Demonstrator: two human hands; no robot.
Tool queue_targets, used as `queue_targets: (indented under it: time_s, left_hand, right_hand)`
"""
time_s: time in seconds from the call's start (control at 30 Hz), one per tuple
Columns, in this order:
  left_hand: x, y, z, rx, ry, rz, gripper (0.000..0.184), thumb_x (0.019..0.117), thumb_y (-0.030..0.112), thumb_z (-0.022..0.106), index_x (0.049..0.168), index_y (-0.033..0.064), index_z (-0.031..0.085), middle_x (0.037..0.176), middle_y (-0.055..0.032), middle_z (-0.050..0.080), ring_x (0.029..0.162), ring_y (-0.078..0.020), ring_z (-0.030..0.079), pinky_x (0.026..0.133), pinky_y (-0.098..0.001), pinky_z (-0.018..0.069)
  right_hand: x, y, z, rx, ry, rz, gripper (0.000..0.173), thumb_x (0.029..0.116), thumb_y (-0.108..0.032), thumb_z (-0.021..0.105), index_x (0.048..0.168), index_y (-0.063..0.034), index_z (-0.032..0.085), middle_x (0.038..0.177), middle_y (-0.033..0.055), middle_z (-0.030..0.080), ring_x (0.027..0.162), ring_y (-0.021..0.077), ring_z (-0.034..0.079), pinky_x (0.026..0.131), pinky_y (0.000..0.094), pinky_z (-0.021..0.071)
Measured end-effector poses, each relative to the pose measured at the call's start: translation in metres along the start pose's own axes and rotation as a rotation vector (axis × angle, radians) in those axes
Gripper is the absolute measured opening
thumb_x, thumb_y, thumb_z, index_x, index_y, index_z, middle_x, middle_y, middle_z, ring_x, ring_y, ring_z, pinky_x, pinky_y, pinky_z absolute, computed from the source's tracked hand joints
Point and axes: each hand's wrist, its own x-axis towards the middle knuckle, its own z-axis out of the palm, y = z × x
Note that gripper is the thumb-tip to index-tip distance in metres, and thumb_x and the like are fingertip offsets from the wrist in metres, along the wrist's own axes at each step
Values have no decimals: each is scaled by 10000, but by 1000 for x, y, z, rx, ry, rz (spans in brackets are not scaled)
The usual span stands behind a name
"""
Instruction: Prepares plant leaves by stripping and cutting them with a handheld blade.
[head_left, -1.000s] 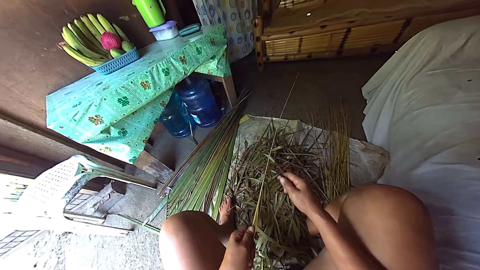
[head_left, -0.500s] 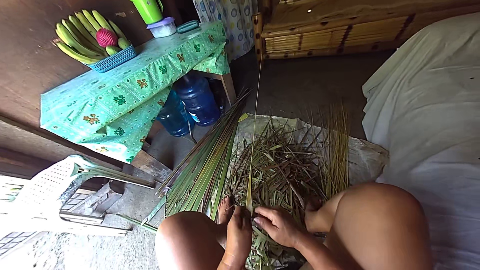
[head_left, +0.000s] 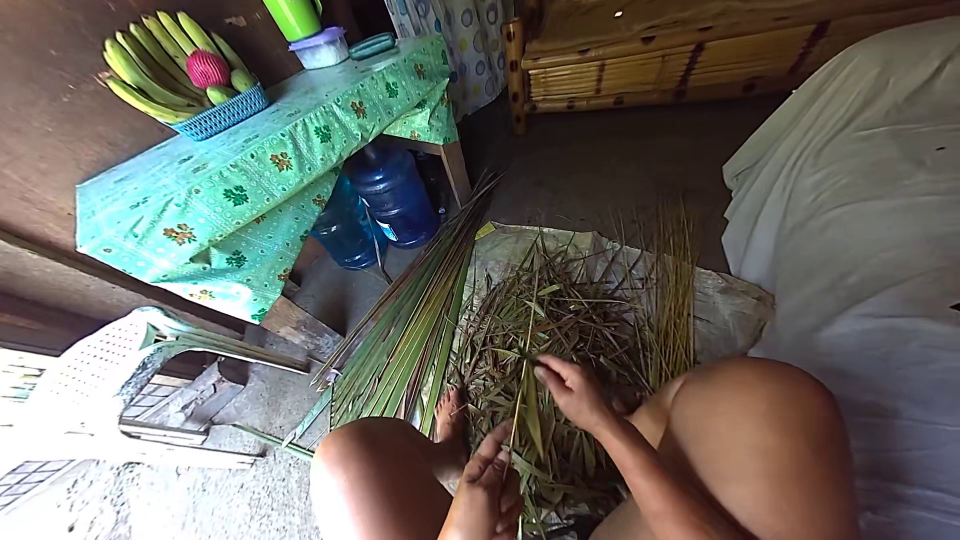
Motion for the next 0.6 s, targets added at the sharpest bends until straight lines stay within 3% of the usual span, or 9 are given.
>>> queue_targets:
  time_s: [0.07, 0.13, 0.23, 0.33, 0.43, 0.53, 0.6]
  left_hand:
    - [-4, -2, -6, -23, -44, -15, 472, 1089, 130, 229, 1537, 158, 374, 582, 85, 396, 405, 1, 349, 366, -149, 305]
    - [-6, -3, -9, -29, -30, -38, 402, 1102, 145, 236, 1447, 149, 441, 591, 78, 414, 409, 3, 366, 368, -142, 316]
    - [0, -4, -15, -29, -44, -58, 368, 1098, 151, 238, 1354, 120, 501, 599, 67, 437, 408, 5, 391, 368, -135, 340]
    - [5, -5, -14, 4, -65, -95, 375, 1105, 203, 226, 1258, 90, 549, 591, 48, 480, 421, -14, 455, 388, -145, 401]
    - [1, -12, -15, 57, -42, -91, 365, 1119, 243, 238, 1204, 70, 548, 633, 23, 569, 476, -32, 543, 441, -158, 471]
    - [-4, -18, -18, 84, 2, -70, 334, 1119, 218, 274, 1036, 88, 569, 601, 54, 537, 446, 1, 488, 421, -133, 417]
    - [-3, -16, -15, 105, 95, -50, 321, 1125, 210, 284, 992, 93, 552, 555, 72, 467, 405, 17, 401, 384, -124, 339]
  right_hand:
    - [9, 7, -9, 71, 95, 106, 350, 1076, -225, 469, 1249, -7, 681, 893, 107, 685, 767, 172, 632, 760, 383, 531]
    - [10, 9, -13, 241, 99, 173, 333, 1079, -200, 460, 1255, -2, 661, 755, 5, 590, 612, 63, 522, 594, 242, 459]
    - [-2, -13, -11, 570, -130, 240, 358, 1076, -188, 416, 1311, -1, 612, 696, -30, 584, 501, 38, 486, 452, 186, 399]
    - [-13, -20, -1, 736, -313, 307, 369, 1078, -208, 397, 1324, -27, 605, 683, -30, 574, 480, 34, 468, 429, 173, 376]
    - [-6, -20, -3, 755, -193, 318, 347, 1092, -174, 397, 1319, -15, 604, 669, -33, 537, 487, 40, 460, 439, 176, 382]
    - [4, -21, -11, 647, -91, 285, 306, 1093, -152, 432, 1274, 2, 625, 658, -39, 529, 487, 30, 462, 444, 165, 382]
    - [-1, -22, -9, 468, -139, 224, 292, 1079, -168, 454, 1205, 8, 651, 693, -27, 556, 529, 34, 483, 489, 185, 404]
